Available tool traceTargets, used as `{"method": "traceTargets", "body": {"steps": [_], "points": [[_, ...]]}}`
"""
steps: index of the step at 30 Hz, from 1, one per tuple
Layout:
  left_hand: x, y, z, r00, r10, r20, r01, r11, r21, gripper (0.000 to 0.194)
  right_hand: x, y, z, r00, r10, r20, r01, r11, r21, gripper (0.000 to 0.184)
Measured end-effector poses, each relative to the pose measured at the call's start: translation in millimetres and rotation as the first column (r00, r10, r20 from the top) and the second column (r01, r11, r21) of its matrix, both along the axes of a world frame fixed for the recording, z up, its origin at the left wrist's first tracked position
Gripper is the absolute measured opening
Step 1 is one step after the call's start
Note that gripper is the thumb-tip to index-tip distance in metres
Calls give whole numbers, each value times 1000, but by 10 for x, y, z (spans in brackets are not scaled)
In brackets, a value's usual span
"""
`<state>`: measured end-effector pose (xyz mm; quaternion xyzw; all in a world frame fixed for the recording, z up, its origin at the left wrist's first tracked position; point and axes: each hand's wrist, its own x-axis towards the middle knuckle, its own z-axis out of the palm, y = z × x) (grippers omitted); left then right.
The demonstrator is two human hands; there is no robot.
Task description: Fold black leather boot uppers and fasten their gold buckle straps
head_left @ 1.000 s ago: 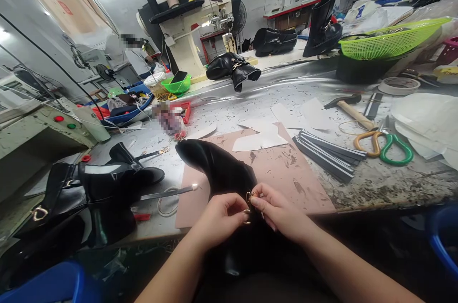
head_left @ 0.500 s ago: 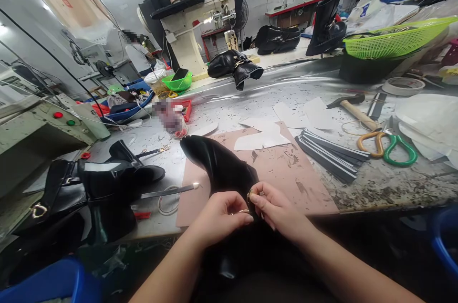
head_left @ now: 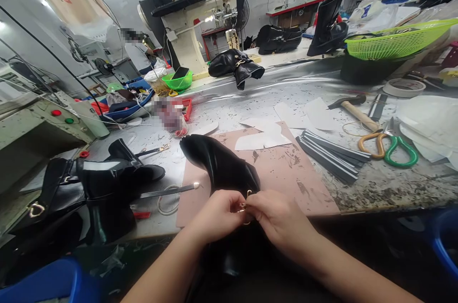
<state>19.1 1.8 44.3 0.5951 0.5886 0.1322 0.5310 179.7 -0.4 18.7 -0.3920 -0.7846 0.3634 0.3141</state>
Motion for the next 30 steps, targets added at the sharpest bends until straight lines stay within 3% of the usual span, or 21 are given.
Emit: {"method": "traceTargets", "body": {"steps": [4, 7, 12, 14, 16, 19, 23, 30], "points": [[15, -19, 17, 999, 20, 34, -21, 999, 32, 17, -12, 57, -50, 992, -75, -102, 44, 959, -278, 21], [-6, -39, 21, 996, 73, 49, -76, 996, 50, 19, -5, 107, -45, 983, -116, -140, 62, 939, -337, 23], [-87, -54, 22, 984, 123, 131, -127, 992, 19, 20, 50, 127, 16, 953, 59, -296, -196, 867, -458, 15], [-84, -51, 20, 975, 135, 177, -129, 991, -42, 22, 53, 93, 6, 947, 60, -317, -208, 865, -458, 14], [-54, -51, 6, 970, 154, 187, -148, 988, -50, 24, 43, 51, -22, 955, 30, -296, -155, 899, -409, 17], [0, -71, -44, 971, 183, 156, -201, 973, 114, 23, 38, 12, -53, 967, 23, -253, -116, 926, -359, 21], [25, -121, -135, 961, 220, 170, -260, 928, 265, 21, 86, 17, -29, 980, 81, -183, -151, 898, -414, 29], [54, -112, -152, 948, 250, 197, -286, 941, 182, 23, 178, 23, -1, 985, 161, -69, -175, 913, -369, 37]]}}
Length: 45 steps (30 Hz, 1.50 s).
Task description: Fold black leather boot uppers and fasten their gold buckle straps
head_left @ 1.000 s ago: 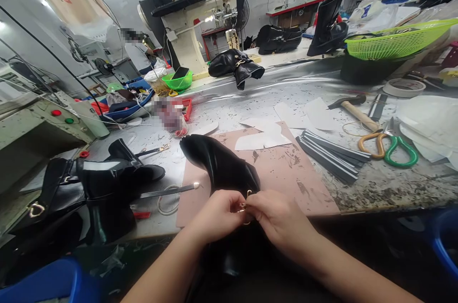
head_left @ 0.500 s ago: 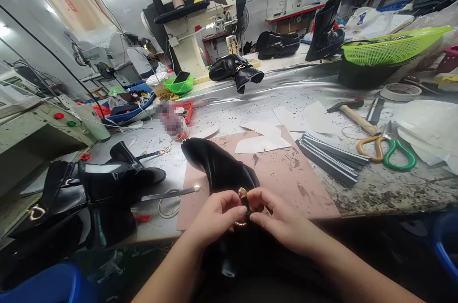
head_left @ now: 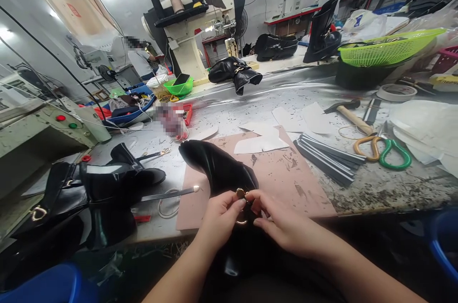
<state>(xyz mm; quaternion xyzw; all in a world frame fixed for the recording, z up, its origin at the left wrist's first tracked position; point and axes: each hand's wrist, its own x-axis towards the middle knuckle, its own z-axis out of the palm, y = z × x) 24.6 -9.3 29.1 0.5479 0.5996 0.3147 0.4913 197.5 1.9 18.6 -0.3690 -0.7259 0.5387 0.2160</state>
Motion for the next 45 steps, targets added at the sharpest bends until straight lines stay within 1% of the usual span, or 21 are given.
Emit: {"method": "traceTargets", "body": {"steps": [4, 8, 10, 12, 14, 16, 18, 19, 20, 22, 24, 25, 27, 31, 33, 35, 37, 39, 41, 43, 45], "points": [[-40, 11, 86, 995, -82, -49, 80, 996, -45, 24, 3, 22, -18, 997, 35, -75, -43, 993, -107, 46], [-80, -23, 104, 985, -141, -98, 141, 990, -8, 24, -9, 49, -23, 989, 47, -142, -67, 987, -146, 41], [-72, -35, 96, 986, -131, -99, 129, 991, -19, 23, -23, 32, -27, 996, 40, -75, -43, 998, -41, 40], [-49, -32, 98, 990, -104, -94, 99, 994, -53, 20, -52, -13, -50, 1000, 0, 14, -2, 987, 162, 42], [-23, -10, 117, 993, -80, -86, 73, 994, -84, 17, -93, -76, -100, 994, -77, 72, 41, 914, 403, 44], [-9, 21, 143, 994, -66, -84, 56, 992, -115, 17, -132, -130, -162, 982, -172, 72, 95, 795, 600, 43], [-13, 49, 161, 995, -58, -80, 48, 991, -125, 20, -145, -150, -202, 969, -247, 10, 174, 710, 682, 41], [-21, 58, 164, 996, -56, -72, 47, 991, -123, 22, -139, -142, -204, 966, -258, -29, 213, 720, 661, 41], [-31, 63, 162, 997, -57, -60, 50, 992, -119, 24, -123, -123, -193, 968, -245, -59, 231, 769, 596, 42], [-56, 62, 149, 998, -65, -22, 62, 991, -116, 25, -77, -63, -136, 983, -163, -89, 185, 918, 352, 48], [-76, 58, 135, 998, -64, 7, 65, 990, -124, 25, -36, -2, -68, 990, -76, -117, 88, 991, 98, 50], [-83, 58, 130, 998, -59, 11, 60, 990, -124, 26, -27, 18, -42, 990, -52, -130, 55, 998, 21, 49], [-88, 67, 124, 999, -45, 7, 46, 992, -122, 27, -35, 30, -19, 989, -53, -139, 50, 998, -25, 45], [-71, 75, 116, 998, -53, -21, 50, 990, -128, 27, -87, -23, -33, 993, -99, -69, 107, 986, 131, 37], [-66, 47, 117, 995, -74, -64, 67, 992, -105, 27, -73, -27, -26, 996, -75, -50, 83, 980, 183, 45], [-87, -9, 131, 985, -69, -160, 66, 998, -25, 25, -20, 20, -14, 998, -43, -55, 52, 985, 162, 50], [-147, -79, 158, 958, 1, -286, 38, 991, 131, 20, 55, 118, -19, 993, -112, -47, 118, 984, 137, 41], [-242, -144, 193, 914, 157, -375, -13, 933, 359, 25, 113, 253, -52, 968, -252, -3, 249, 957, 151, 28], [-351, -186, 225, 862, 327, -389, -52, 818, 572, 28, 112, 401, -101, 949, -312, 39, 303, 942, 143, 31], [-448, -199, 243, 830, 423, -364, -72, 728, 682, 24, 35, 543, -142, 964, -261, 41, 258, 964, 65, 42], [-518, -192, 247, 821, 450, -350, -85, 703, 706, 20, -94, 659, -153, 982, -187, 9, 187, 982, -15, 42]]}}
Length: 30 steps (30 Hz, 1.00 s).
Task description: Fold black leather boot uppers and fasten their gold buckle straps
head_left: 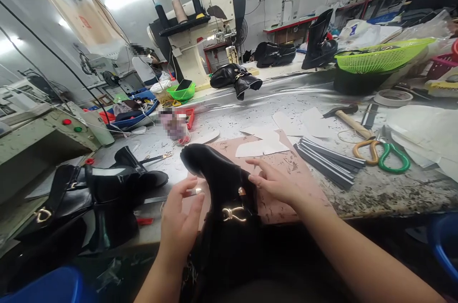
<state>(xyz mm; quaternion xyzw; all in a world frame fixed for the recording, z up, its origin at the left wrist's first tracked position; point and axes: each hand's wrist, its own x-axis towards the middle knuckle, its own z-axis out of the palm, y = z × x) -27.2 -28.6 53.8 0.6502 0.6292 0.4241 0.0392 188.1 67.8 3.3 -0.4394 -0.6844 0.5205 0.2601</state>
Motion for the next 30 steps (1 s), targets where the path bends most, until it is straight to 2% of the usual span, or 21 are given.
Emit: {"method": "traceTargets", "body": {"steps": [3, 5, 6, 7, 8, 9, 10, 11, 12, 13, 14, 15, 16, 18, 19, 21, 23, 24, 26, 28, 30], "points": [[-51, 4, 13, 998, 6, -61, -4, 999, 33, 17, -175, 88, 88, 996, 82, -27, -82, 997, -1, 20], [-53, -24, 58, 985, -1, -174, 18, 995, 95, 21, -217, 72, 247, 996, 92, -15, -91, 995, 43, 11], [-44, -50, 95, 972, 2, -233, 34, 988, 150, 24, -215, 42, 359, 997, 77, -4, -76, 989, 124, 11], [-28, -84, 141, 959, 11, -285, 53, 974, 218, 29, -203, 0, 490, 999, 49, 8, -49, 964, 261, 11], [-4, -123, 192, 945, 27, -327, 75, 952, 297, 34, -187, -50, 633, 1000, 9, 19, -17, 894, 448, 12], [27, -164, 242, 931, 51, -362, 98, 919, 382, 40, -173, -103, 780, 999, -33, 21, 10, 752, 659, 13], [64, -203, 285, 915, 80, -396, 122, 880, 460, 46, -167, -154, 917, 997, -76, 21, 25, 554, 832, 14], [105, -237, 314, 893, 110, -436, 149, 842, 518, 52, -172, -198, 1030, 992, -121, 26, 18, 344, 939, 15], [146, -261, 323, 864, 131, -486, 185, 815, 549, 56, -191, -232, 1105, 985, -166, 46, -15, 185, 983, 18], [185, -271, 305, 829, 141, -541, 223, 804, 551, 58, -222, -253, 1130, 973, -213, 90, -71, 94, 993, 20], [217, -266, 257, 792, 132, -596, 258, 812, 524, 57, -261, -262, 1097, 956, -251, 150, -138, 68, 988, 22], [240, -246, 179, 759, 104, -642, 278, 841, 465, 54, -302, -262, 1004, 936, -273, 223, -205, 95, 974, 22], [250, -211, 71, 736, 60, -675, 281, 879, 385, 50, -341, -257, 856, 914, -272, 300, -265, 157, 951, 22], [237, -116, -204, 724, -47, -688, 236, 955, 182, 46, -380, -251, 443, 901, -199, 386, -324, 284, 902, 25], [218, -67, -353, 728, -109, -677, 214, 974, 74, 47, -373, -259, 213, 900, -155, 408, -335, 354, 873, 27], [177, 12, -617, 728, -258, -635, 193, 966, -172, 52, -302, -312, -193, 918, -88, 388, -300, 487, 820, 30], [165, 57, -773, 741, -388, -548, 188, 903, -386, 53, -184, -394, -432, 940, -33, 341, -255, 596, 761, 33], [178, 73, -799, 758, -423, -497, 182, 868, -461, 52, -123, -428, -474, 955, -28, 296, -205, 658, 724, 32], [246, 115, -761, 806, -424, -413, 155, 825, -544, 52, -20, -435, -430, 977, -70, 203, -84, 742, 665, 29], [349, 187, -659, 839, -392, -378, 118, 809, -575, 55, 47, -314, -291, 967, -179, 184, 31, 793, 608, 25], [447, 273, -571, 853, -376, -362, 89, 787, -610, 59, 92, -50, -153, 927, -272, 258, 91, 830, 550, 24]]}}
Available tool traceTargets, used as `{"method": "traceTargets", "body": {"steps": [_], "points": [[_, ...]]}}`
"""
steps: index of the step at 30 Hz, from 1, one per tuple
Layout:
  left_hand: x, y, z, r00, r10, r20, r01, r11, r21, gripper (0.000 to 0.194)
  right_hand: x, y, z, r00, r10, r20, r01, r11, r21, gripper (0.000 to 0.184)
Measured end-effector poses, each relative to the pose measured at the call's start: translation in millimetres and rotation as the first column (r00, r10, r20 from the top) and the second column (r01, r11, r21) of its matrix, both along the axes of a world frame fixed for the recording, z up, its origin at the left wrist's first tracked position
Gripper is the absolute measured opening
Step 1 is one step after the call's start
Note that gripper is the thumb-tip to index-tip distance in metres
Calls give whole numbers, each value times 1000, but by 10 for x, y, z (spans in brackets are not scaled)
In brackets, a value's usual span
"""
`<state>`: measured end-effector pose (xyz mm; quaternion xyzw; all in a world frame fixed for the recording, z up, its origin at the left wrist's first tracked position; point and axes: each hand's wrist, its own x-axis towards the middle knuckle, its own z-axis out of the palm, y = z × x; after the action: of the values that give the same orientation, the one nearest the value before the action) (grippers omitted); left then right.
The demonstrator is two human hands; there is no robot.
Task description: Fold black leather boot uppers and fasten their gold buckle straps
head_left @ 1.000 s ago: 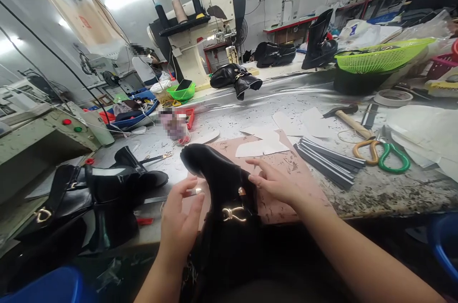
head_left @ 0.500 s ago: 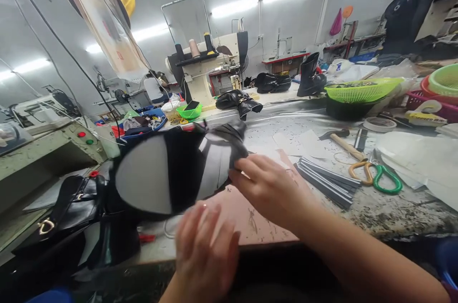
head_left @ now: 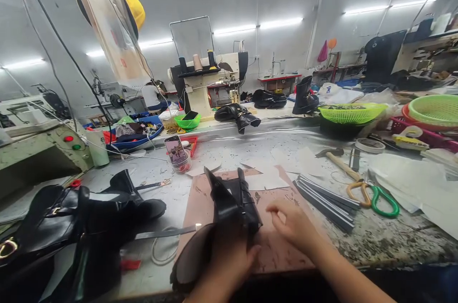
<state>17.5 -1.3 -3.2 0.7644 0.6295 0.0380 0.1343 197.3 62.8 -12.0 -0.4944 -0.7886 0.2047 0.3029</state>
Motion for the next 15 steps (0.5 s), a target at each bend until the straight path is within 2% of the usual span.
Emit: {"method": "traceTargets", "body": {"steps": [3, 6, 8, 11, 15], "points": [[56, 77, 12, 999, 19, 42, -16, 996, -82, 62, 75, 561, 90, 991, -96, 91, 103, 992, -78, 27], [-8, 64, -89, 990, -5, 139, 18, 995, -94, 66, 172, 1093, 48, 973, -120, 195, 158, 969, -192, 26], [-77, 40, -166, 980, -40, 194, 56, 996, -76, 69, 224, 1339, -6, 958, -111, 264, 187, 941, -282, 24], [-160, 28, -248, 964, -84, 250, 102, 993, -58, 70, 264, 1521, -63, 941, -89, 327, 219, 895, -388, 24], [-198, 23, -271, 954, -80, 289, 106, 991, -76, 70, 291, 1513, -59, 957, -39, 287, 176, 866, -468, 19]]}}
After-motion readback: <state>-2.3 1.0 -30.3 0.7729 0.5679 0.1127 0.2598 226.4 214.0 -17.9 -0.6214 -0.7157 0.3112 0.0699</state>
